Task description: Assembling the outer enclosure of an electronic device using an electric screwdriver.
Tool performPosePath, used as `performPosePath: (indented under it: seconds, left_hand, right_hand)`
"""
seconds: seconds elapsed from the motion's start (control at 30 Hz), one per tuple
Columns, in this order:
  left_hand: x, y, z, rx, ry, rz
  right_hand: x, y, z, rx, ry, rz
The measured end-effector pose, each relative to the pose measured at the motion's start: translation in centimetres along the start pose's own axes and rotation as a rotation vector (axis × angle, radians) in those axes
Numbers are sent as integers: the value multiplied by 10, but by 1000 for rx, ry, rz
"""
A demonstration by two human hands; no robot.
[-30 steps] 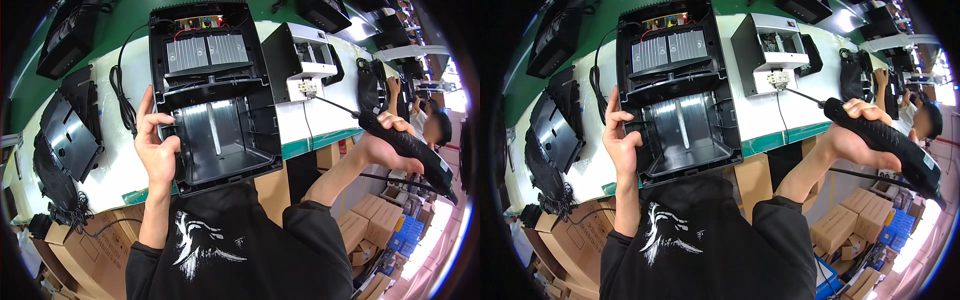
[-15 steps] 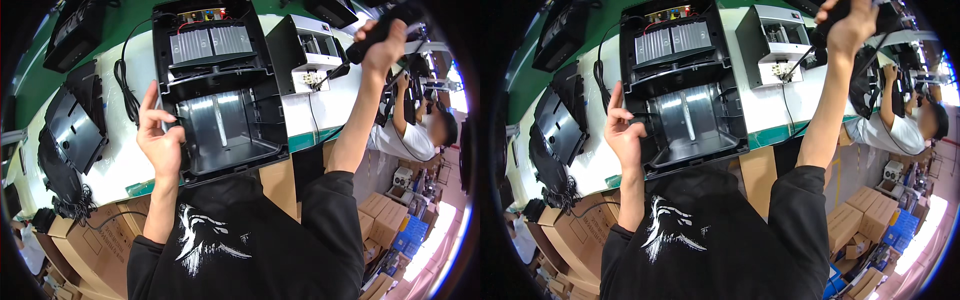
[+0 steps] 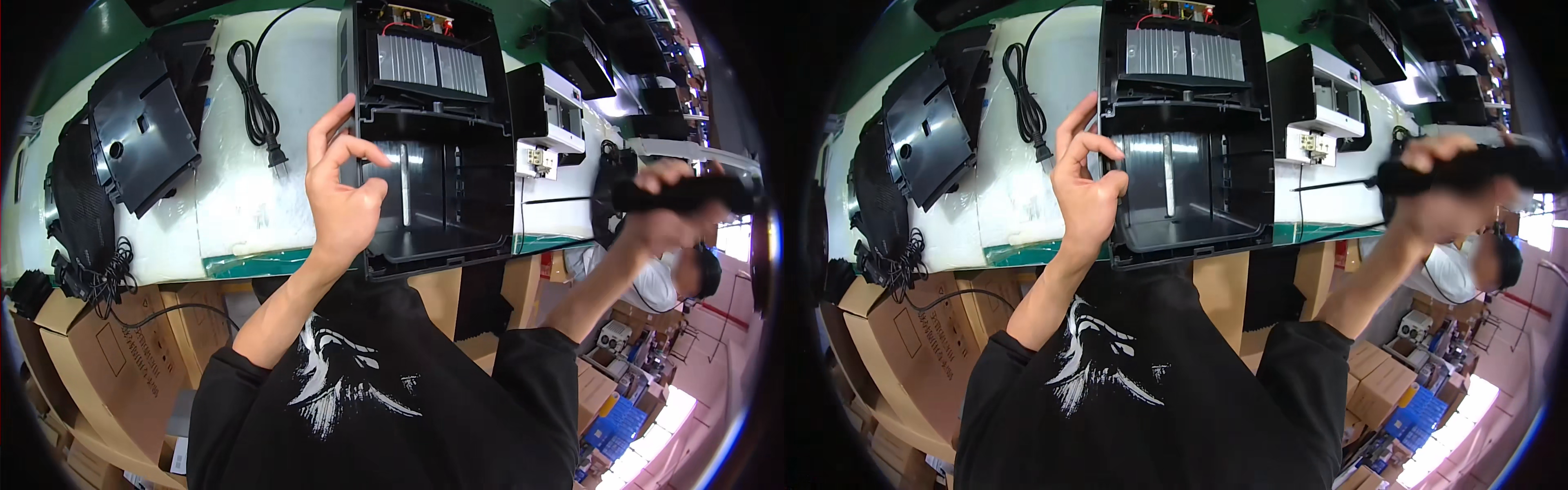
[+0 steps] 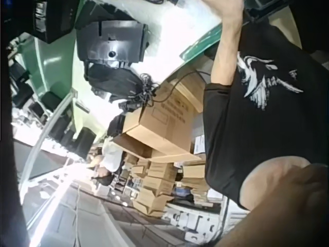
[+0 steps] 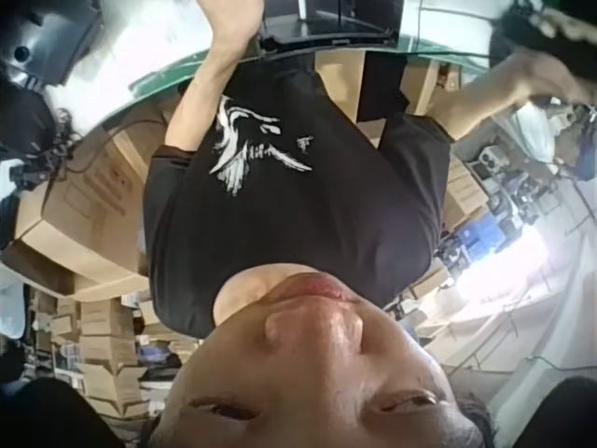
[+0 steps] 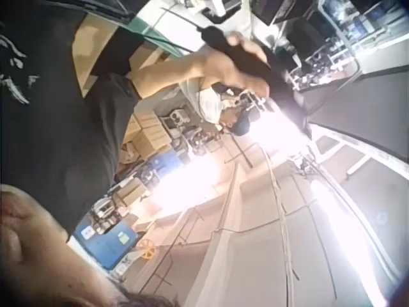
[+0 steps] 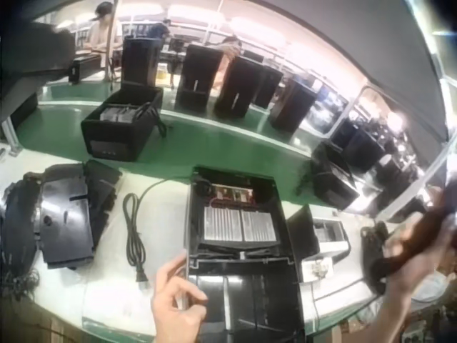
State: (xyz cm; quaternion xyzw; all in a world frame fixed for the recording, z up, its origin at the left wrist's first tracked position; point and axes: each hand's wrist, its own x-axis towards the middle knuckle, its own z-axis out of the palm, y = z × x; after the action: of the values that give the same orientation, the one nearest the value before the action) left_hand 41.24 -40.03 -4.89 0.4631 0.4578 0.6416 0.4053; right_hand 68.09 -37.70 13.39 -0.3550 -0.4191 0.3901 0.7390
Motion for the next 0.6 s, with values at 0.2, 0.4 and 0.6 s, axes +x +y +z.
performPosePath:
  seconds: [0.2, 0.4, 0.6]
  left_hand:
    - [2, -2, 1, 8, 1, 16]
    - [0, -2, -3, 33, -1, 8]
    - [3, -3, 9, -24, -5, 24]
  right_hand:
    - [-57, -91, -8, 160, -612, -272]
    - [-97, -29, 78, 786, -692, -466]
    - [-109, -9, 99, 612, -740, -475]
